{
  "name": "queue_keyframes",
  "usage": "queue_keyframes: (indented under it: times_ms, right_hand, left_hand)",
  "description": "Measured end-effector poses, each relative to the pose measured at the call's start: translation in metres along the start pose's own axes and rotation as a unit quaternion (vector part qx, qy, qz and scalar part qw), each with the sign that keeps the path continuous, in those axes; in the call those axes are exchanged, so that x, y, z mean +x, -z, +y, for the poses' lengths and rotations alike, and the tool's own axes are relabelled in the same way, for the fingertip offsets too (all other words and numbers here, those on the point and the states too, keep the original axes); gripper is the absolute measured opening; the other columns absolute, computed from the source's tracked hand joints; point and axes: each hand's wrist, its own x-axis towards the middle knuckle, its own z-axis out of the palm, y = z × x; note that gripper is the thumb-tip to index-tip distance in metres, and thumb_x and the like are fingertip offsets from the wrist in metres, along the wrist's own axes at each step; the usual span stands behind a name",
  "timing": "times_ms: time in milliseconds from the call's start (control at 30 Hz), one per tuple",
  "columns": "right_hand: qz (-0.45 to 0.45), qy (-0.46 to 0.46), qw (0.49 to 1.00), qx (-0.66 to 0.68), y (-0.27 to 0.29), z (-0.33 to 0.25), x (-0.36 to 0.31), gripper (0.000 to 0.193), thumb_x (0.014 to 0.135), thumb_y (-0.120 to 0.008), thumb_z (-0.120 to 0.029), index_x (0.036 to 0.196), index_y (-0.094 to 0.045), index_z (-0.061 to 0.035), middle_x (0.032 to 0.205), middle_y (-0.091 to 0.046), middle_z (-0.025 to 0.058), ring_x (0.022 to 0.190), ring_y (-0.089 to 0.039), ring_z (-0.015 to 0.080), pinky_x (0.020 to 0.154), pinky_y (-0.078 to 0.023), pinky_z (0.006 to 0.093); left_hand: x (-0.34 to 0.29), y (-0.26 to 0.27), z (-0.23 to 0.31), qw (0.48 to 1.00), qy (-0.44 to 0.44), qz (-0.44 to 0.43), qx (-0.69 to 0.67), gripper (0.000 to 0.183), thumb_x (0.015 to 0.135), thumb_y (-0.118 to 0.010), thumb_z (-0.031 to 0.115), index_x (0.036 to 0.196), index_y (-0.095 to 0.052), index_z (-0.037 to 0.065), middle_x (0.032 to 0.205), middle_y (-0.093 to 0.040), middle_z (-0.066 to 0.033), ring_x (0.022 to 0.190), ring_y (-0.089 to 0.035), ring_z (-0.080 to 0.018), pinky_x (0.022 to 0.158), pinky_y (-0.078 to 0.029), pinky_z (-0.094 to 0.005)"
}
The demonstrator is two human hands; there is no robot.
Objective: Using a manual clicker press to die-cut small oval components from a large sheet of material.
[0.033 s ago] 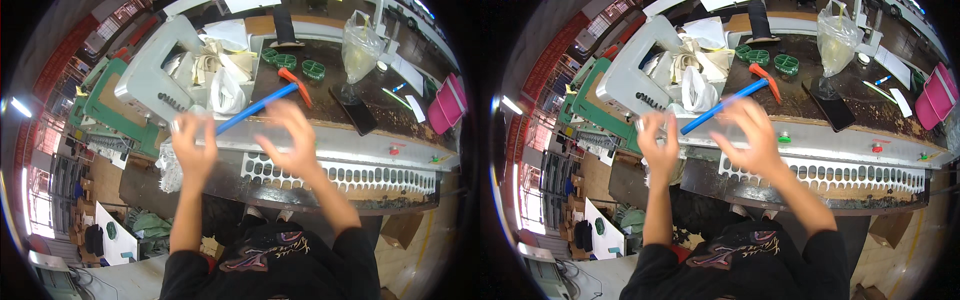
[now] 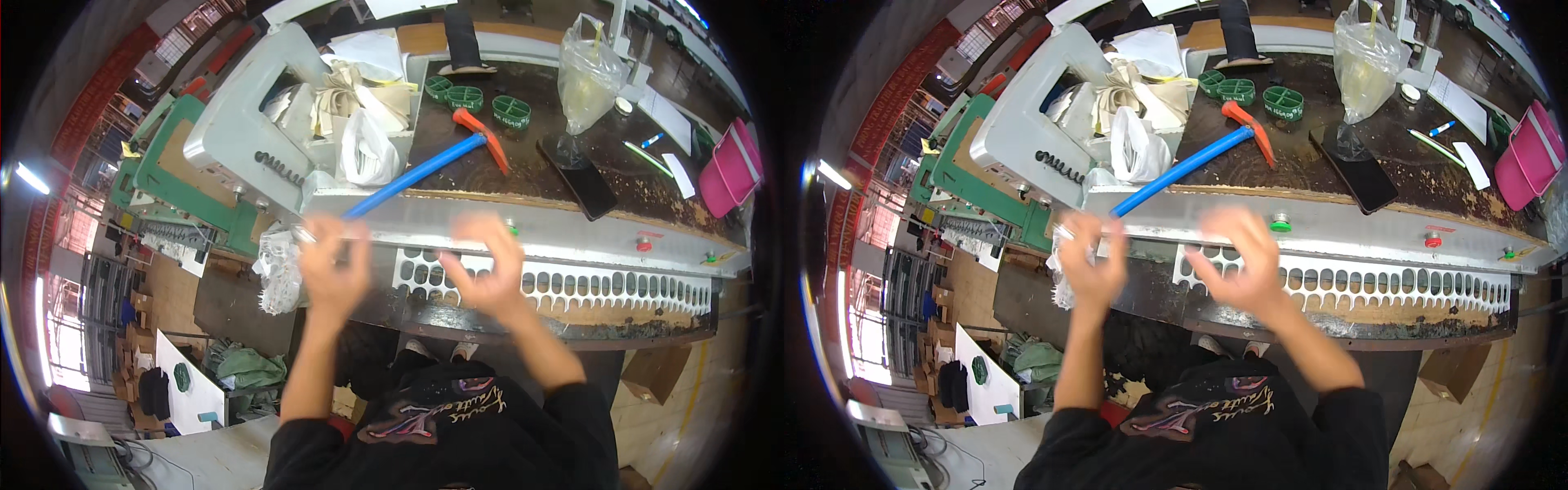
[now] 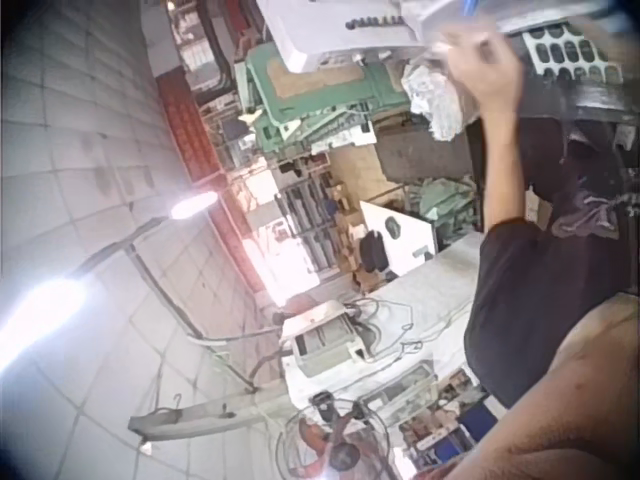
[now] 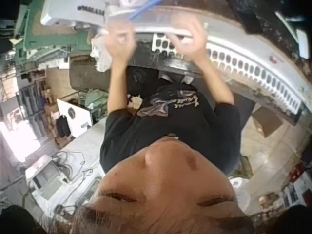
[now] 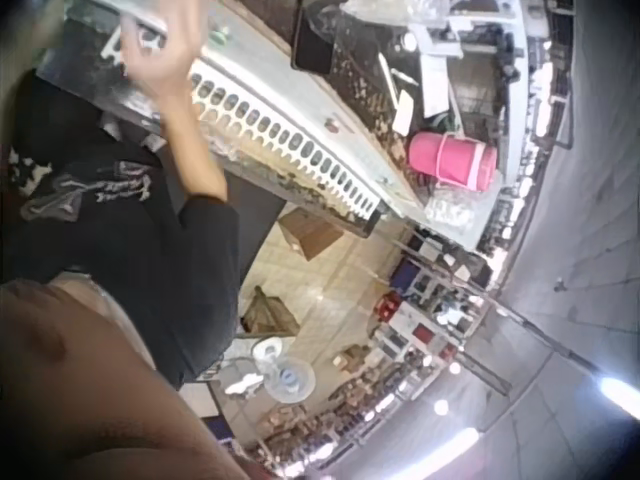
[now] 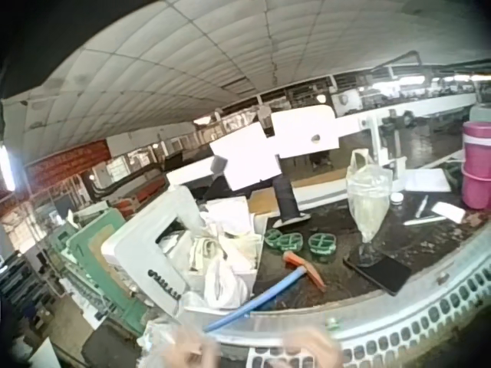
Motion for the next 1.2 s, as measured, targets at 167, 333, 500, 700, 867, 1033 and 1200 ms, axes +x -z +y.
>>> queue_keyframes:
  times_ms: [167, 333, 500, 700, 867, 1033, 1200]
  right_hand:
    - [-0.210, -0.328, 0.917, -0.083, 0.042, 0.027, -0.213, 0.035, 0.075, -0.088, -0.016, 0.104, -0.072, -0.0050, 0.100, -0.070, 0.0107, 0.094, -0.066, 0.0351, 0.087, -0.051, 0.0427]
    - [-0.283, -0.331, 0.850, -0.297, 0.057, 0.030, -0.287, 0.054, 0.072, -0.090, -0.023, 0.119, -0.068, -0.0086, 0.114, -0.062, 0.0142, 0.115, -0.057, 0.0380, 0.101, -0.044, 0.0490]
    - [-0.276, -0.316, 0.839, -0.347, 0.048, 0.039, -0.284, 0.044, 0.075, -0.088, -0.021, 0.112, -0.068, -0.0095, 0.109, -0.061, 0.0129, 0.109, -0.057, 0.0368, 0.093, -0.044, 0.0483]
    - [-0.278, -0.305, 0.844, -0.343, 0.054, 0.004, -0.303, 0.041, 0.076, -0.088, -0.023, 0.109, -0.069, -0.0082, 0.106, -0.062, 0.0134, 0.105, -0.058, 0.0367, 0.092, -0.045, 0.0473]
    - [-0.231, -0.476, 0.835, -0.154, 0.070, -0.024, -0.297, 0.025, 0.082, -0.085, -0.020, 0.095, -0.073, -0.0027, 0.088, -0.068, 0.0138, 0.090, -0.066, 0.0329, 0.078, -0.053, 0.0420]
    - [-0.135, -0.305, 0.891, -0.307, 0.059, 0.007, -0.288, 0.037, 0.077, -0.086, -0.016, 0.110, -0.071, -0.0070, 0.114, -0.067, 0.0122, 0.105, -0.063, 0.0338, 0.090, -0.050, 0.0434]
    - [-0.284, -0.244, 0.870, -0.322, 0.055, 0.033, -0.288, 0.050, 0.079, -0.083, -0.029, 0.127, -0.071, -0.0192, 0.147, -0.055, 0.0130, 0.134, -0.049, 0.0386, 0.116, -0.036, 0.0547]
  left_hand:
    - [-0.204, -0.052, -0.048, 0.906, 0.074, -0.411, -0.061, 0.039, 0.082, -0.085, 0.027, 0.113, -0.075, 0.007, 0.109, -0.072, -0.0169, 0.106, -0.067, -0.0371, 0.094, -0.052, -0.0443]
    - [-0.263, -0.092, -0.068, 0.898, 0.116, -0.420, -0.057, 0.044, 0.074, -0.088, 0.023, 0.112, -0.072, 0.006, 0.113, -0.066, -0.0196, 0.109, -0.061, -0.0412, 0.096, -0.049, -0.0477]
    - [-0.277, -0.095, -0.075, 0.927, 0.112, -0.349, -0.073, 0.043, 0.071, -0.089, 0.021, 0.107, -0.073, 0.005, 0.109, -0.064, -0.0218, 0.108, -0.058, -0.0435, 0.094, -0.048, -0.0500]
    - [-0.306, -0.074, -0.062, 0.924, 0.120, -0.354, -0.082, 0.043, 0.073, -0.089, 0.021, 0.111, -0.074, 0.005, 0.111, -0.064, -0.0236, 0.109, -0.058, -0.0442, 0.096, -0.048, -0.0511]
    - [-0.321, -0.041, -0.051, 0.927, 0.111, -0.344, -0.099, 0.037, 0.080, -0.087, 0.032, 0.104, -0.077, 0.005, 0.112, -0.069, -0.0246, 0.108, -0.064, -0.0401, 0.092, -0.052, -0.0468]
    - [-0.229, -0.043, -0.025, 0.941, 0.158, -0.215, -0.207, 0.012, 0.083, -0.085, 0.011, 0.088, -0.077, 0.003, 0.071, -0.070, -0.0107, 0.062, -0.068, -0.0206, 0.063, -0.053, -0.0311]
    - [-0.059, -0.078, 0.032, 0.964, -0.043, -0.053, -0.257, 0.013, 0.078, -0.085, 0.002, 0.087, -0.076, 0.004, 0.082, -0.070, -0.0103, 0.075, -0.069, -0.0252, 0.067, -0.052, -0.0354]
